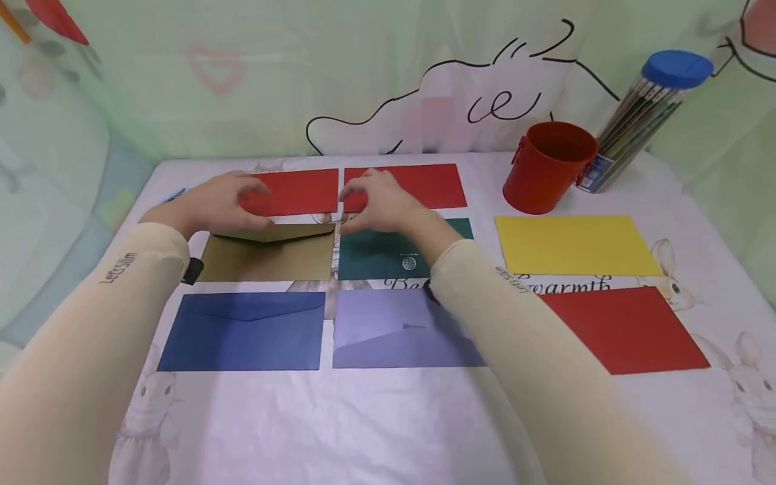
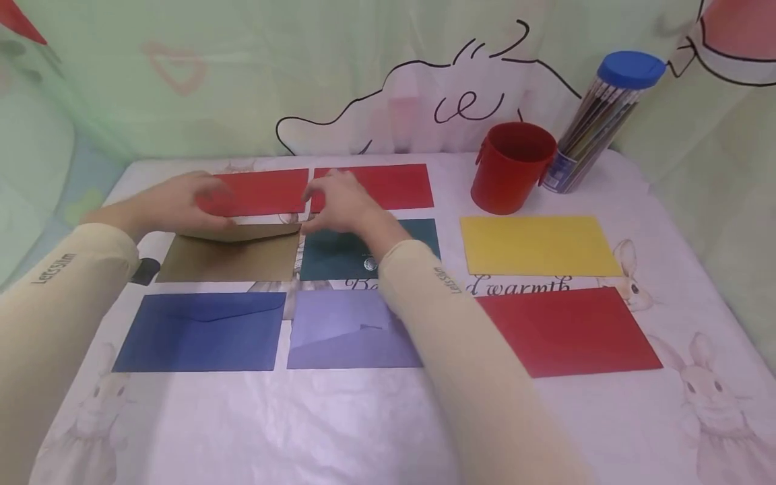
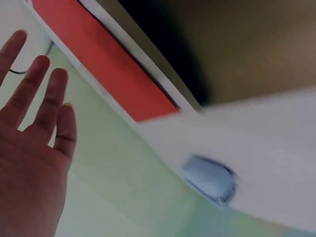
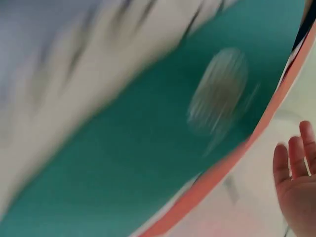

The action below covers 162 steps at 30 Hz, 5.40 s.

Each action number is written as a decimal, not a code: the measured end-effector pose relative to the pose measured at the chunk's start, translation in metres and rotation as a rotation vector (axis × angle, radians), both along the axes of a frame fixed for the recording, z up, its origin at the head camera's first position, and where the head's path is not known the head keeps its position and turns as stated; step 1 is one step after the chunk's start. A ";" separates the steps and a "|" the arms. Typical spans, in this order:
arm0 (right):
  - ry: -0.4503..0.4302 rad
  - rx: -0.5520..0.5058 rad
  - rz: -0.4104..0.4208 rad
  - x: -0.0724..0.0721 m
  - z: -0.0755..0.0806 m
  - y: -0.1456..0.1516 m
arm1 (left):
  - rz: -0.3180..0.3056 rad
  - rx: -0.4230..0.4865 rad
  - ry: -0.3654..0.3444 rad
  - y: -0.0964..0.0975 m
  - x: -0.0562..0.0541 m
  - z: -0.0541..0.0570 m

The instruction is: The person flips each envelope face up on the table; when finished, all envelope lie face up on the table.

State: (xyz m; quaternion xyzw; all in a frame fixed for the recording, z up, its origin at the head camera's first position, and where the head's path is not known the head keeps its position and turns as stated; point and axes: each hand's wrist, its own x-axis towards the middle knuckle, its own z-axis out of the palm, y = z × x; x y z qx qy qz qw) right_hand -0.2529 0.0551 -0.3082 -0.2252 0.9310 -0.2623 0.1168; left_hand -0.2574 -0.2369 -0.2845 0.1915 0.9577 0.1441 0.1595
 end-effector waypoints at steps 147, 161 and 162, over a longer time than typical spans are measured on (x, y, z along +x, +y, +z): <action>0.086 0.503 -0.214 -0.062 -0.009 0.093 | 0.025 -0.197 -0.057 0.155 -0.070 -0.018; 0.042 0.031 -0.080 -0.051 -0.022 0.016 | 0.144 0.191 -0.111 -0.013 -0.057 -0.025; 0.034 0.029 -0.057 -0.051 -0.022 0.009 | 0.161 0.190 -0.118 -0.021 -0.056 -0.028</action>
